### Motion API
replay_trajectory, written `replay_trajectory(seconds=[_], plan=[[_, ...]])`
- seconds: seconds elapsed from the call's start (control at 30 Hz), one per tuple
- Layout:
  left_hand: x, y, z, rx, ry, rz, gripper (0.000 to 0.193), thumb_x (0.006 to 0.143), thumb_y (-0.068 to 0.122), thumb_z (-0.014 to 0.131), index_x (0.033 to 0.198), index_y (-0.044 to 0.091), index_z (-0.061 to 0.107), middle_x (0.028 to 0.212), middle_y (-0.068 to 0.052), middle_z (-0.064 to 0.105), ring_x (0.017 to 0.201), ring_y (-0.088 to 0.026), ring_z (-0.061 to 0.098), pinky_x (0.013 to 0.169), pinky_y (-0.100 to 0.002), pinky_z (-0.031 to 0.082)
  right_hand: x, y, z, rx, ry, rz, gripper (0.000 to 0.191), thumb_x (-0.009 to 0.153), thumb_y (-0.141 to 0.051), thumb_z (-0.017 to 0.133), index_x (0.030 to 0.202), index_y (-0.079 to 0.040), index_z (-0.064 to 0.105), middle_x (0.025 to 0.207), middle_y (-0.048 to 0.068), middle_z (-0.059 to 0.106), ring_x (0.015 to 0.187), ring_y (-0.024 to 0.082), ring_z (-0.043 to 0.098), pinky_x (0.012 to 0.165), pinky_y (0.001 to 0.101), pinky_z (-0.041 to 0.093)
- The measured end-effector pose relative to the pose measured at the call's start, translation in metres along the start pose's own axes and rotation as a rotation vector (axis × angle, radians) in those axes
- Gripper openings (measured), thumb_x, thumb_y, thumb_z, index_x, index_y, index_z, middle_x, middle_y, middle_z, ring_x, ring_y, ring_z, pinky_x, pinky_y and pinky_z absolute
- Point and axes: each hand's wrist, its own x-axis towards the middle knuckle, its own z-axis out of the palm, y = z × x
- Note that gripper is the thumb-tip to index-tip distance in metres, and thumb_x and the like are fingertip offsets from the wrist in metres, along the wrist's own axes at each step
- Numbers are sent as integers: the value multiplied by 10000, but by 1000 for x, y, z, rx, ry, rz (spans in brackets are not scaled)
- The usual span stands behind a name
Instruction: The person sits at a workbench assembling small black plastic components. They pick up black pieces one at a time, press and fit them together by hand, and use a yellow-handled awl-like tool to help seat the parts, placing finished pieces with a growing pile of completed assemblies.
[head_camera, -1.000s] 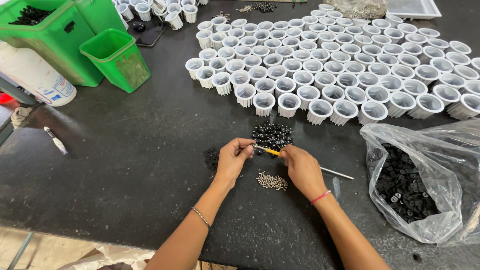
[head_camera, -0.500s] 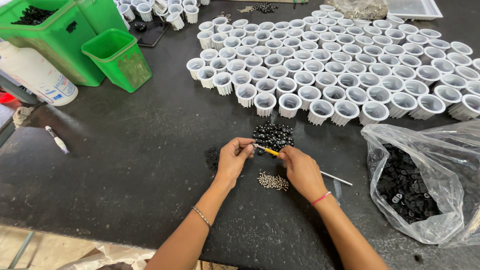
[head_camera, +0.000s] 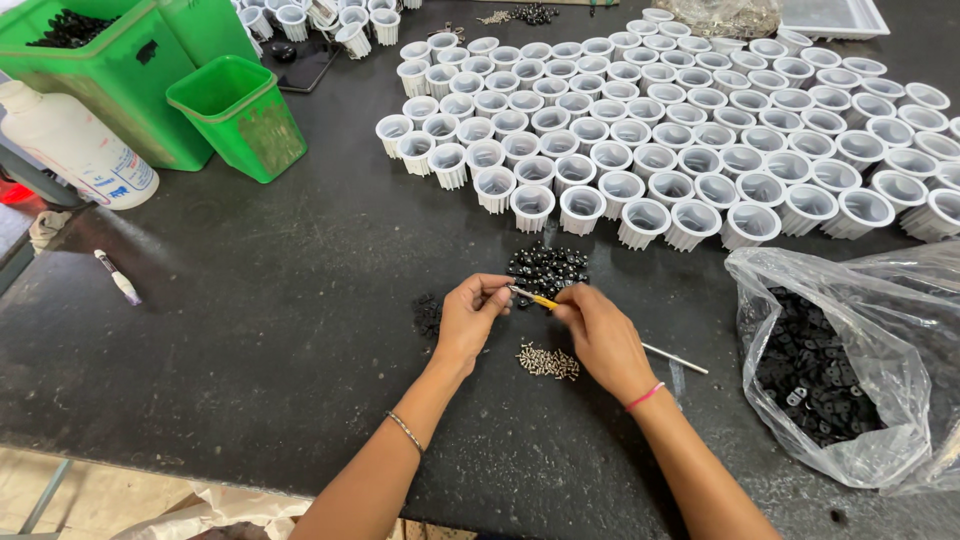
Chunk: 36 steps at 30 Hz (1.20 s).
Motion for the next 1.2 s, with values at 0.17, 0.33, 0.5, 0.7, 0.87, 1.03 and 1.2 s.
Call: replay_trajectory(seconds=[0.17,0.33,0.5,0.7,0.87,1.03,1.2], plan=[[-1,2,-2,-13,-25,29,169,967,33,657,1122,3,718,938,-11,706,822,-75,633,779,-245,554,0,-8,-4,54,13,65,142,851,-120,680,958,-37,633,866,138,665,708,350,678,628,450,511],[-1,2,1,27,-46,48,186,962,14,659,1136,0,724,916,-17,700,817,-85,631,779,-243,543,1,2,-3,-62,-32,102,89,972,-115,602,987,-56,667,785,152,695,755,381,686,664,480,509],[2,-4,1,25,-38,28,219,966,10,654,1175,-5,717,955,-28,725,835,-88,654,799,-243,555,5,21,-3,-9,-7,96,116,972,-107,573,994,-63,678,782,141,723,764,363,718,675,451,536],[9,-18,-3,-17,-30,39,273,978,12,621,1240,-7,695,1055,-50,748,906,-102,684,858,-264,581,9,40,-19,-38,141,93,111,985,-132,633,1044,-52,682,871,151,719,805,349,715,693,429,535],[10,-15,1,-31,-73,102,383,975,-32,605,1356,-8,620,1206,-89,717,1050,-142,691,927,-282,579,7,38,-28,-166,201,118,116,968,-132,668,1050,-58,703,955,158,704,817,364,680,706,447,509],[0,4,5,86,-58,233,567,931,-81,568,1467,69,463,1344,-78,634,1115,-140,692,915,-267,553,7,39,-30,-241,211,155,116,996,-160,669,1042,-60,705,949,150,689,837,371,669,717,471,497],[4,33,-31,412,231,341,396,927,-24,670,1298,113,654,1150,-81,749,842,-147,753,776,-285,598,4,51,-32,-309,182,210,145,955,-207,715,1018,-77,709,992,116,700,883,355,687,734,482,518]])
